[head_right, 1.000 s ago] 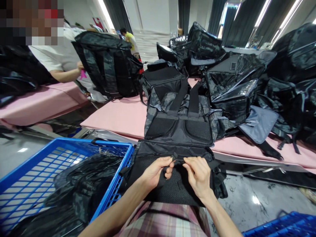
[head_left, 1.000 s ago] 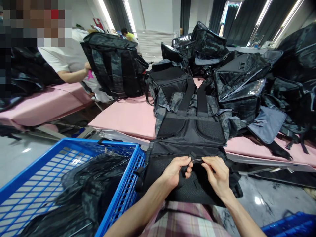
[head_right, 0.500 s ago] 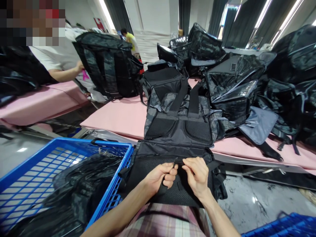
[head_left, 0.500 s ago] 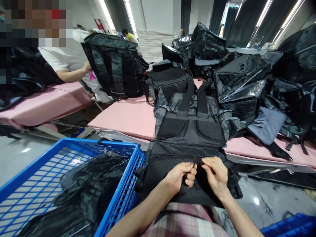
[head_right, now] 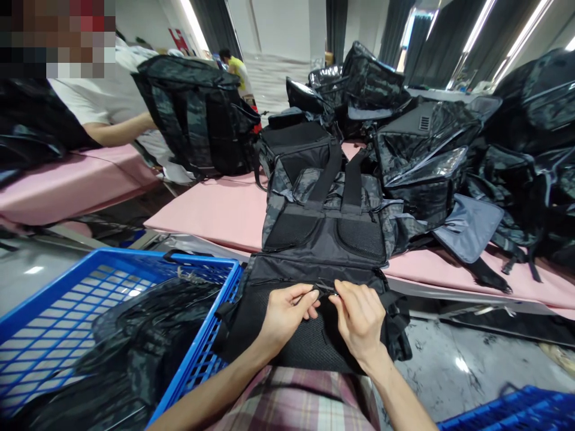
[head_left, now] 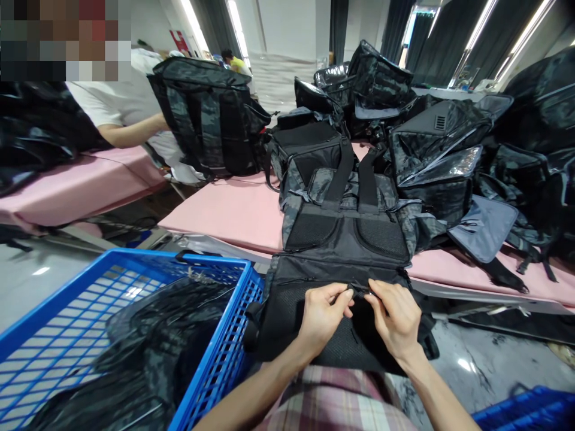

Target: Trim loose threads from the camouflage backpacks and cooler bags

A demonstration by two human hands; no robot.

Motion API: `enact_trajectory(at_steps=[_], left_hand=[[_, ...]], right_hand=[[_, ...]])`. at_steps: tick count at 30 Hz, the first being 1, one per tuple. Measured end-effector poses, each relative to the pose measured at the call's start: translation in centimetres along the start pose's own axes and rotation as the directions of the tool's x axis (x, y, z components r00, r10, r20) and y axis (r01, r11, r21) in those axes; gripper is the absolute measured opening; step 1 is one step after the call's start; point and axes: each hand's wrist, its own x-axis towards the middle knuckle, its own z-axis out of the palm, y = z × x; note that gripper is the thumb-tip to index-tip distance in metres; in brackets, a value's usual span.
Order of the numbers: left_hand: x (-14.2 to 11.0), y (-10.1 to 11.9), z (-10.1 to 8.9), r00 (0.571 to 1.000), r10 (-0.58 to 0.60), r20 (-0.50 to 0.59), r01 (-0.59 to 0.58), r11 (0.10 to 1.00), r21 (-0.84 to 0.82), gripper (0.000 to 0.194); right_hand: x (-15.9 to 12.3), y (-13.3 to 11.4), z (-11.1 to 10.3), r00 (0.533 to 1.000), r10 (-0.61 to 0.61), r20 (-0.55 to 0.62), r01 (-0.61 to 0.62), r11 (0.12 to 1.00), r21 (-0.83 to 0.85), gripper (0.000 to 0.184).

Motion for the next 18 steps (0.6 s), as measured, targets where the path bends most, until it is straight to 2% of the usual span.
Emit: enact_trajectory(at_steps=[6, 9, 11, 12, 14, 16, 18], left_hand=[[0.0, 0.9, -0.9, 0.996, 0.069, 0.050, -0.075, 0.991, 0.111, 0.022], [0.0, 0.9, -1.3, 0.986, 0.131, 0.106, -0.147, 0.975, 0.168, 0.024], [-0.1, 0.7, -1.4, 0.978, 0.163, 0.132, -0.185, 0.968, 0.171, 0.024], [-0.1, 0.5, -1.4, 0.973, 0.183, 0.137, -0.205, 0.964, 0.170, 0.023], [-0.3, 0.1, -1.4, 0.963, 0.240, 0.122, -0.259, 0.949, 0.180, 0.022], [-0.4, -0.2, -1.4, 0.953, 0.289, 0.088, -0.301, 0.934, 0.189, 0.021], [-0.5, -0.3, -1.5, 0.962, 0.258, 0.085, -0.267, 0.955, 0.126, 0.021]], right_hand=[[0.4, 0.2, -0.4, 0.996, -0.085, 0.000, 0.084, 0.993, -0.077, 0.030], [0.8, 0.5, -0.9, 0.994, -0.101, 0.049, 0.104, 0.993, -0.050, 0.025], [0.9, 0.7, -1.0, 0.992, -0.075, 0.106, 0.074, 0.997, 0.014, 0.019], [0.9, 0.8, -1.0, 0.991, -0.031, 0.134, 0.021, 0.997, 0.074, 0.016], [0.9, 0.8, -0.7, 0.975, 0.136, 0.175, -0.177, 0.954, 0.242, 0.011], [0.8, 0.7, -0.1, 0.922, 0.317, 0.225, -0.384, 0.829, 0.407, 0.012], [0.9, 0.3, 0.6, 0.877, 0.383, 0.289, -0.480, 0.722, 0.499, 0.014]])
